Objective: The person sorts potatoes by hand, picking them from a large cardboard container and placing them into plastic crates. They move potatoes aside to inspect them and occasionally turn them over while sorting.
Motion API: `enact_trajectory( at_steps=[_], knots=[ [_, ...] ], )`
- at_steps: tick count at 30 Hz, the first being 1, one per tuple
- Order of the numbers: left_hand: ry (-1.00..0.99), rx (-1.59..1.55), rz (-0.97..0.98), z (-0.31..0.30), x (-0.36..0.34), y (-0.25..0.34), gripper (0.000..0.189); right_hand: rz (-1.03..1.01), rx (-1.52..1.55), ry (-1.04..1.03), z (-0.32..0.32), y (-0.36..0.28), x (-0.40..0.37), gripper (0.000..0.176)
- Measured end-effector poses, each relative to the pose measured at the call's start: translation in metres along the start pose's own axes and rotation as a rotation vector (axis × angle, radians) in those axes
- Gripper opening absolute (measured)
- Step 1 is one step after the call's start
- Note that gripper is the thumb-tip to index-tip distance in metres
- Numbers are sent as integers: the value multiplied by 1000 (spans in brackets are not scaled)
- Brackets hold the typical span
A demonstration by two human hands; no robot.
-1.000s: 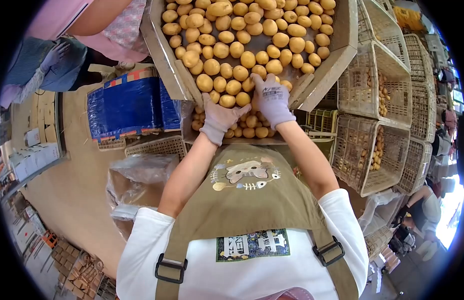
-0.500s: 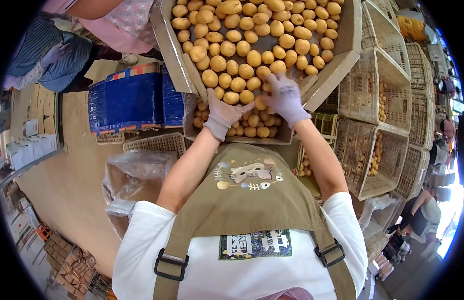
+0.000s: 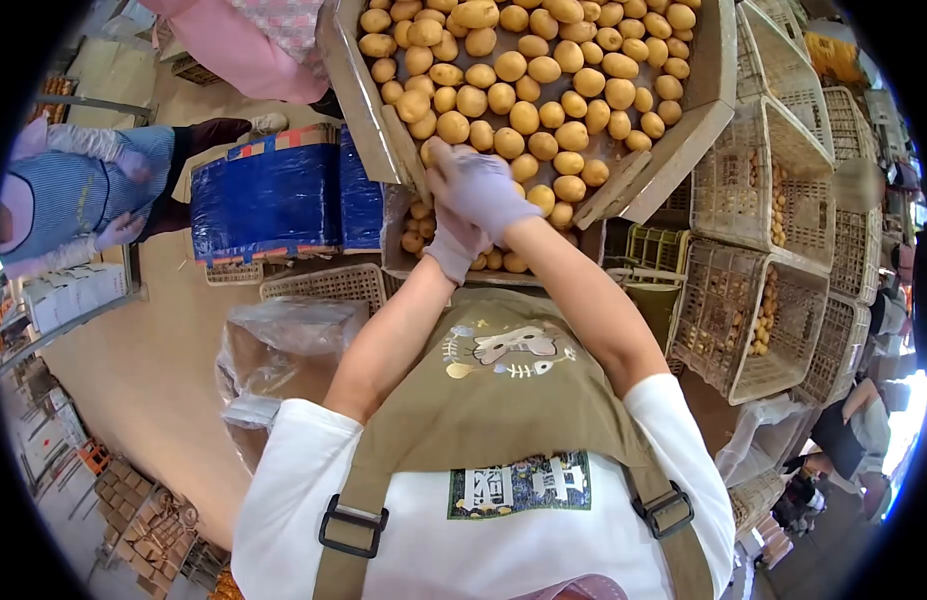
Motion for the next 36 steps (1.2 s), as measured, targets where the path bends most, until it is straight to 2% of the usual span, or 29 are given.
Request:
enact_trajectory(
  at_steps=[1, 3, 4, 5, 7, 8, 9, 11, 12, 13, 14, 16, 18, 19, 20, 21, 22, 23, 24, 25, 26, 27, 28, 29, 32, 33, 34, 35, 36],
  knots=[
    [80, -195, -51, 0, -1, 0, 74, 41, -98, 146, 17, -4, 15, 28],
    [246, -591, -135, 7, 0, 2, 67, 126, 9, -84, 13, -4, 31, 30],
    [326, -792, -170, 13, 1, 3, 64, 53, 104, -61, 10, 4, 32, 32],
    [402, -995, -200, 17, 2, 1, 61, 58, 184, -67, -11, 1, 16, 43],
    [295, -1025, -119, 18, 7, 3, 60, -60, 642, 11, -12, 17, 6, 55],
    [407, -1005, -202, 32, 11, 28, 48, -113, 944, -33, -9, 21, 0, 57],
    [378, -1071, -99, 24, 12, 15, 42, -198, 1165, -73, -4, 26, 4, 55],
    [314, -1196, 96, 3, 11, -19, 39, -298, 1819, -405, 11, 29, -7, 55],
    [305, -1267, -7, 2, 7, -21, 41, -444, 2004, -455, 8, 19, -16, 58],
    [143, -1239, 49, 5, 12, -15, 33, -602, 2178, -499, 4, 9, -27, 62],
    [-16, -1200, 108, 8, 17, -9, 30, -555, 2180, -420, 2, 9, -32, 56],
    [-38, -1022, 47, 17, 21, 2, 33, -560, 2016, -186, -13, 25, -67, 60],
    [25, -450, -77, 25, 15, 11, 47, -579, 2017, 71, -32, 67, -116, 59],
    [42, -215, -124, 23, 12, 15, 55, -502, 2011, 257, -41, 97, -151, 61],
    [67, -263, -152, 21, 11, 15, 64, -445, 1961, 465, -48, 134, -190, 57],
    [213, -834, -160, 13, 7, 8, 59, -390, 1907, 664, -46, 173, -235, 54],
    [232, -765, -178, 15, 11, 15, 61, -273, 1891, 976, -33, 228, -290, 49],
    [285, -907, -245, 10, 11, 7, 67, -156, 1862, 1275, -20, 275, -354, 46],
    [440, -1002, -354, 28, 14, 24, 76, -224, 1646, 1292, -29, 294, -424, 38],
    [349, -957, -331, 21, 16, 16, 81, -15, 1427, 1821, -29, 313, -494, 36],
    [320, -974, -338, 21, 17, 15, 79, 8, 1368, 2064, -18, 332, -559, 38],
    [298, -984, -342, 21, 18, 16, 78, -21, 1390, 2233, -5, 344, -613, 41],
    [277, -982, -350, 23, 18, 17, 76, -32, 1406, 2276, -1, 349, -643, 44],
    [269, -975, -344, 22, 18, 11, 75, -19, 1408, 2187, -2, 351, -646, 48],
    [259, -914, -386, 18, 12, 10, 75, 99, 1124, 1657, -39, 307, -524, 39],
    [259, -901, -402, 16, 9, 12, 75, 283, 1045, 1514, -69, 266, -448, 36],
    [258, -894, -420, 15, 7, 13, 75, 218, 921, 1371, -84, 229, -379, 35],
    [263, -897, -439, 15, 6, 14, 75, 298, 569, 1082, -86, 190, -314, 36],
    [269, -903, -455, 17, 4, 13, 75, 46, 427, 956, -85, 157, -251, 46]
  ],
)
Point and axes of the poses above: each hand's wrist, its own x-axis towards the middle knuckle, its own z-axis out of the palm, y = z × x, the point moved 5 cm from there along x, towards the middle knuckle, and after that the axes turned 14 degrees about -y, right-handed, at the moved point
